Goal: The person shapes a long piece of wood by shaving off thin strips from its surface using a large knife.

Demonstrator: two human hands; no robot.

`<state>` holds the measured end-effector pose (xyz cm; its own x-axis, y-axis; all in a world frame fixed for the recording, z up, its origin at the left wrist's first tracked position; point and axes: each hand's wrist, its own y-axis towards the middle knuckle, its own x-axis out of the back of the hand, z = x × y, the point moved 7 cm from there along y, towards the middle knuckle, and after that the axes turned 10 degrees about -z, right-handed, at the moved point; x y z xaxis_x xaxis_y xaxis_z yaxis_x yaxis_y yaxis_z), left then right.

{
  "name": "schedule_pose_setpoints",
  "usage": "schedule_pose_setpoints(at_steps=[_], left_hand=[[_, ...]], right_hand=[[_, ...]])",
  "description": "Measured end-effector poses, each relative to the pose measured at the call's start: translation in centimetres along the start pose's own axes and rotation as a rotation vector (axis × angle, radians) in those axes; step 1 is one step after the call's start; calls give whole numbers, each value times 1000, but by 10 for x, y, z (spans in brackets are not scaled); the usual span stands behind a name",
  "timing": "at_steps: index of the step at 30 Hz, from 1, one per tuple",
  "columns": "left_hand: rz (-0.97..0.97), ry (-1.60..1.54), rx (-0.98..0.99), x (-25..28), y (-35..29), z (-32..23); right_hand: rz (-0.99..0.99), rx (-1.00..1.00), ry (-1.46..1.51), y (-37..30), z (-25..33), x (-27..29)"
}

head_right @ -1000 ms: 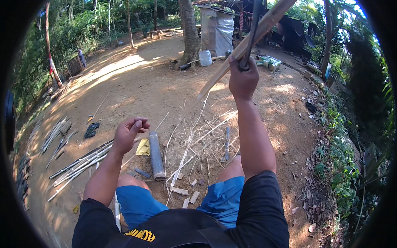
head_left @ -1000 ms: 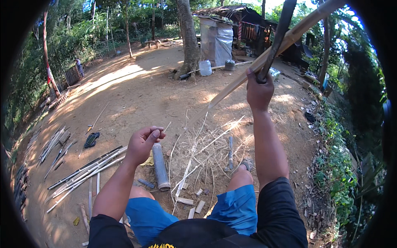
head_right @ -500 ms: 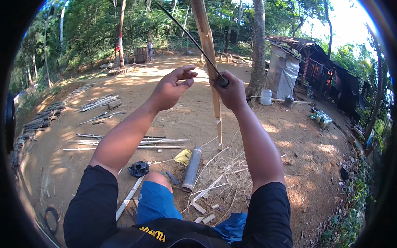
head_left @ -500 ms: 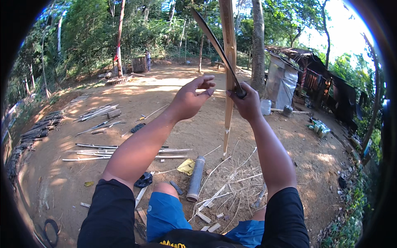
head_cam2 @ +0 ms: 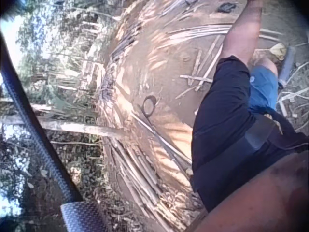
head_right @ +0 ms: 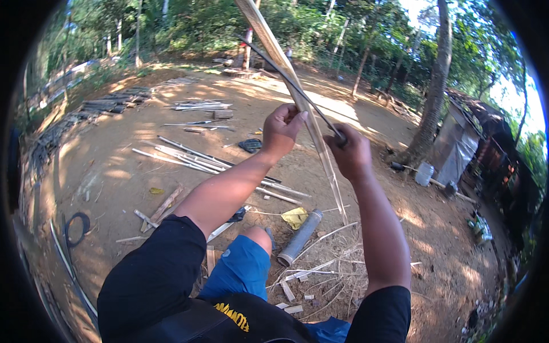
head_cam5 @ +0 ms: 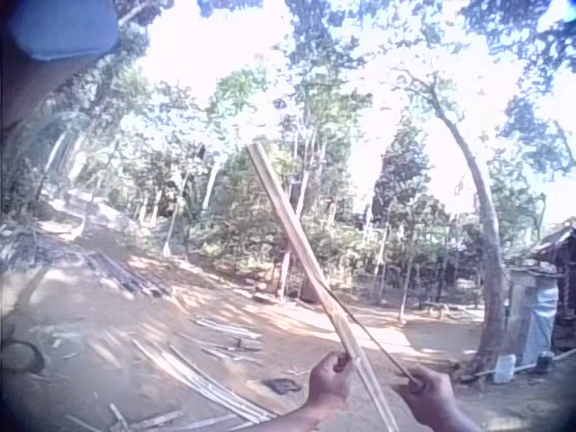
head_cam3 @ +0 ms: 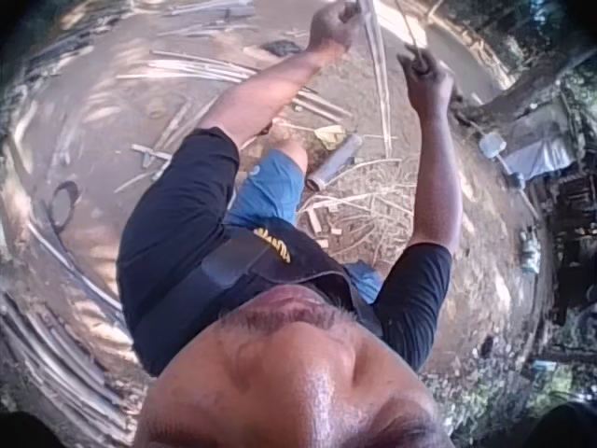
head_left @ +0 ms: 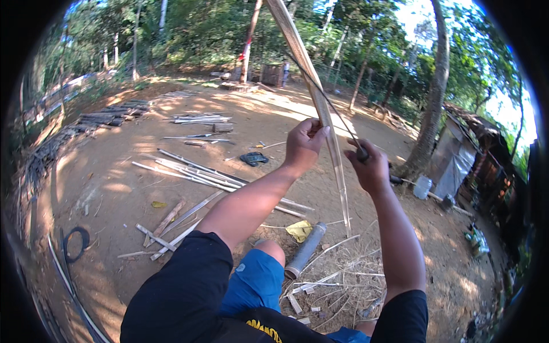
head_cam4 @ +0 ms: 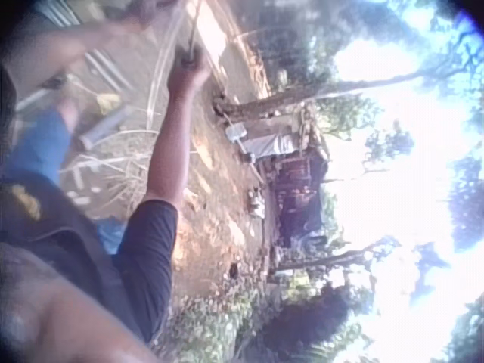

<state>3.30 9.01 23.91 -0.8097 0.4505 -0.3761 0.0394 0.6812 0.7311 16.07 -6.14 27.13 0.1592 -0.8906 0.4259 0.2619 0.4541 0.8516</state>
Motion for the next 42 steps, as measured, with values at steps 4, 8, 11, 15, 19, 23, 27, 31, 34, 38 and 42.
schedule_pose_setpoints(at_steps=[4, 8, 11, 15, 19, 23, 27, 31, 34, 38, 42], left_hand=[[-152, -166, -45, 89, -1, 57], [-565, -420, 140, 174, -42, 77], [-789, -370, 204, 239, -77, 83], [-718, -471, 286, 275, -106, 76], [-759, -570, 287, 251, -108, 73], [-771, -573, 326, 208, -89, 44], [-759, -527, 355, 195, -102, 46], [-746, -504, 420, 139, -143, 74], [-563, -619, 327, 118, -167, 78], [-278, -679, 199, 105, -173, 53], [-266, -613, 25, 122, -160, 18]], right_hand=[[-14, -221, 186, -80, -40, -7], [-30, -684, 294, -197, -103, 14], [-142, -796, 246, -297, -153, 9], [-57, -1126, 207, -433, -155, 11], [-96, -1158, 299, -460, -153, 5], [-168, -1263, 187, -478, -155, 37], [-227, -1381, 222, -466, -141, 32], [-189, -1345, 76, -499, -150, 50], [-71, -1316, -17, -504, -137, 45], [39, -1338, -54, -495, -113, 27], [111, -1336, 8, -479, -97, 10]])
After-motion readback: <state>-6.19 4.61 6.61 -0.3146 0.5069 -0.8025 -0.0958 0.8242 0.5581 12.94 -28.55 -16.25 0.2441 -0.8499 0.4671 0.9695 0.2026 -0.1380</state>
